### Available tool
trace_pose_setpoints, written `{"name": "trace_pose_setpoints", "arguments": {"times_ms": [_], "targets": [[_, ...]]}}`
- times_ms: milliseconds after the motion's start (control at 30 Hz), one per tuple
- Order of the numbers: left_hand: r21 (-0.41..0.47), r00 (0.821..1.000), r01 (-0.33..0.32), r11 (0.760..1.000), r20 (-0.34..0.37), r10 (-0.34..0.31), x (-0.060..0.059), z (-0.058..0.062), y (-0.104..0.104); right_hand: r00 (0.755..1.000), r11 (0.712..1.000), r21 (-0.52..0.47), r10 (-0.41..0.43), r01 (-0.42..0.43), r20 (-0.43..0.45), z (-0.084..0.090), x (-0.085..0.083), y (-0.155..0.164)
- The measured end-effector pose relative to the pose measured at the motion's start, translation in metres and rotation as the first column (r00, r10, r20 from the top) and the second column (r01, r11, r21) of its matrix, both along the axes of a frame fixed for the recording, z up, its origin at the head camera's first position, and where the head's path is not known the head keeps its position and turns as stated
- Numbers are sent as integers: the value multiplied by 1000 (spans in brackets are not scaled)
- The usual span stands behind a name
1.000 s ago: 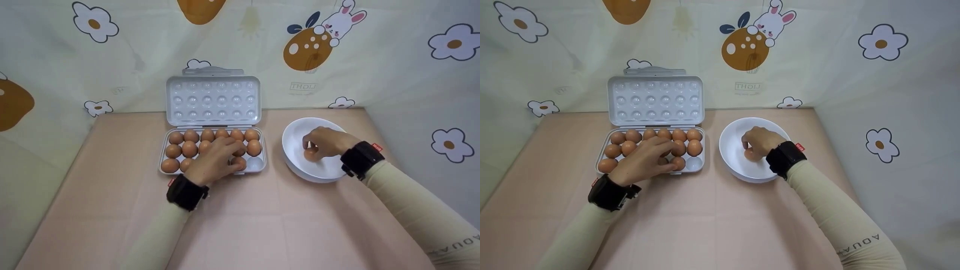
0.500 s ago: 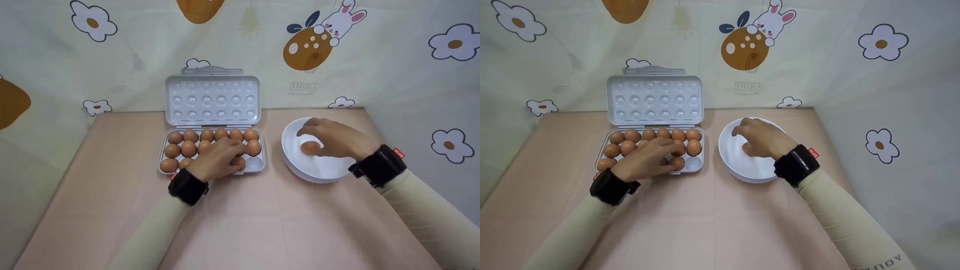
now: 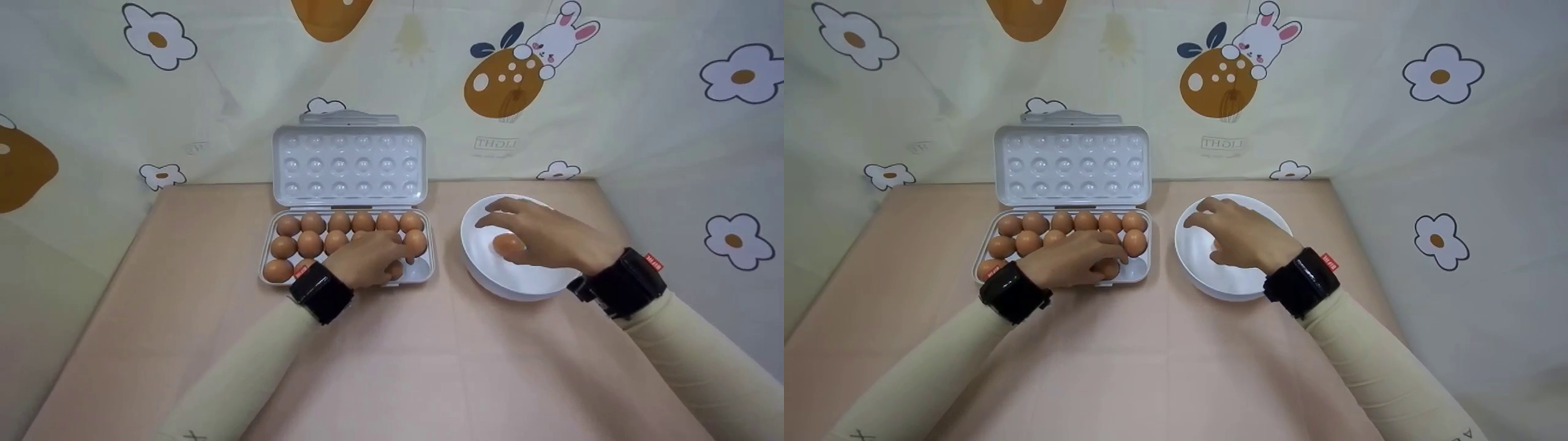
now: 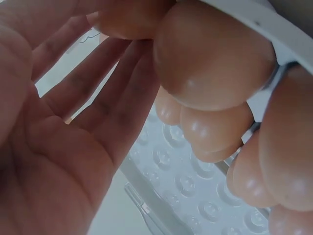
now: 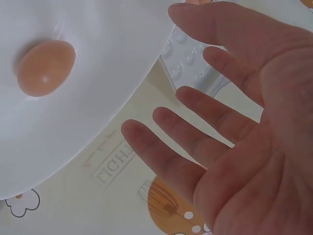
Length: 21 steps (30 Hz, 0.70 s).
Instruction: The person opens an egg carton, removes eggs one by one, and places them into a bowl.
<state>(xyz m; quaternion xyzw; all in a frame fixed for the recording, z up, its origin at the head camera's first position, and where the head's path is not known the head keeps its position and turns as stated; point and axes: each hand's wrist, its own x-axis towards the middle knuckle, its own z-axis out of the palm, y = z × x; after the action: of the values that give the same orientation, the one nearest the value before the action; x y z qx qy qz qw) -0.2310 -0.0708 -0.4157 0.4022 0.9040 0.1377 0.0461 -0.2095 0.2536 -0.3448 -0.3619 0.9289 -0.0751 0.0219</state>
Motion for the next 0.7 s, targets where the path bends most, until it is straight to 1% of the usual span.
{"name": "trace_pose_setpoints", "arguments": {"times_ms": [67,167,267,467,633,700], "targets": [[-8,1000,2,1000,6,-2,0,0,1,1000,1000,-10,4,-4,0,-1,1,0],[-12,999,-2,1000,42,2,0,2,2,1000,999,-35,24,-25,-12,-4,1,0],[-16,998,4,1000,59,-3,0,2,2,999,998,-57,40,-41,-14,-5,2,0],[-20,997,-3,1000,83,5,-2,-1,0,999,997,-67,32,-32,-5,-6,4,-1],[37,998,27,999,62,-30,-4,-3,-6,1000,995,-93,30,-30,-8,-6,4,-1],[94,997,25,995,73,-32,-5,-3,-9,1000,993,-112,27,-27,-3,-5,5,-2]]}}
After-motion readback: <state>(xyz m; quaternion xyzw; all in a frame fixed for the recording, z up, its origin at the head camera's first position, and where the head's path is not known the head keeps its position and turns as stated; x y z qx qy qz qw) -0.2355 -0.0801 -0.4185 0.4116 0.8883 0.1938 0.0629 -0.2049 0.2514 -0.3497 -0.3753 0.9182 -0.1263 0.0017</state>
